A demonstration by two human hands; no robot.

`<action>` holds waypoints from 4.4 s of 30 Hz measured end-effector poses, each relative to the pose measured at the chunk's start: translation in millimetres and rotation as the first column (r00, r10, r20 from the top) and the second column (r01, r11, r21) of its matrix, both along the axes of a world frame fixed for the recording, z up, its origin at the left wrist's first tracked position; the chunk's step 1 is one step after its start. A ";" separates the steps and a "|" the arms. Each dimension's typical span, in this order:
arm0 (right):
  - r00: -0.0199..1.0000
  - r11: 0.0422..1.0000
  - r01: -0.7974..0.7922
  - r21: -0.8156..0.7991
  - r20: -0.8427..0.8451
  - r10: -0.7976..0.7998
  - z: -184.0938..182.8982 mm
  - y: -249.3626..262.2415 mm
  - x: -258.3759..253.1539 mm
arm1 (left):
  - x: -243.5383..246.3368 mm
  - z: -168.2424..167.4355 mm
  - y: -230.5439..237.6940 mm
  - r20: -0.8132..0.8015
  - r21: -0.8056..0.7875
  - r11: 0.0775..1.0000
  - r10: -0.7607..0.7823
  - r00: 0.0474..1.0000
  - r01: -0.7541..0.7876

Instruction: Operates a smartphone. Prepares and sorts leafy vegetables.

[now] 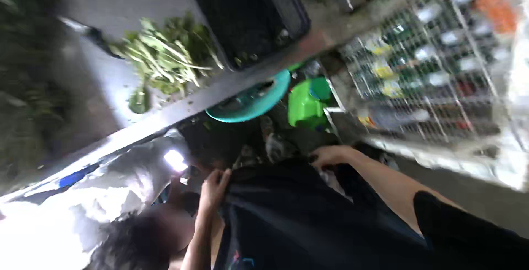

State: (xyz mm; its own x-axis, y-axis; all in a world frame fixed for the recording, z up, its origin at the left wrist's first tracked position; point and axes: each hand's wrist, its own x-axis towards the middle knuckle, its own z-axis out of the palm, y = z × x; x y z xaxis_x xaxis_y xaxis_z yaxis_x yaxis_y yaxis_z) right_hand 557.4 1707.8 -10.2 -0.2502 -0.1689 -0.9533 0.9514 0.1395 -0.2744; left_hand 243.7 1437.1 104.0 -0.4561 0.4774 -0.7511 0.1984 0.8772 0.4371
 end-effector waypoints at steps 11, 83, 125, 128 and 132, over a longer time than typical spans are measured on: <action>0.967 0.984 -0.080 0.161 -0.229 0.116 -20.6 48.6 -91.3 | 19.3 -41.0 -11.3 -0.001 -0.023 0.953 0.302 0.953 -0.302; 0.604 0.646 0.736 0.202 -0.628 -0.491 110.3 -16.9 -550.5 | -338.6 -59.3 163.0 0.399 0.432 0.701 0.416 0.817 -0.568; 0.600 0.785 0.618 0.041 -0.669 -0.438 90.6 -16.7 -537.8 | -299.3 -65.0 186.0 0.263 0.464 0.579 0.633 0.728 -0.670; 0.586 0.820 0.570 0.045 -0.721 -0.368 103.7 -13.8 -520.2 | -277.7 -55.9 187.4 0.281 0.502 0.492 0.685 0.672 -0.711; 0.531 0.892 0.450 0.033 -0.813 -0.238 121.5 -5.6 -496.5 | -252.2 -42.6 191.7 0.274 0.564 0.375 0.755 0.596 -0.735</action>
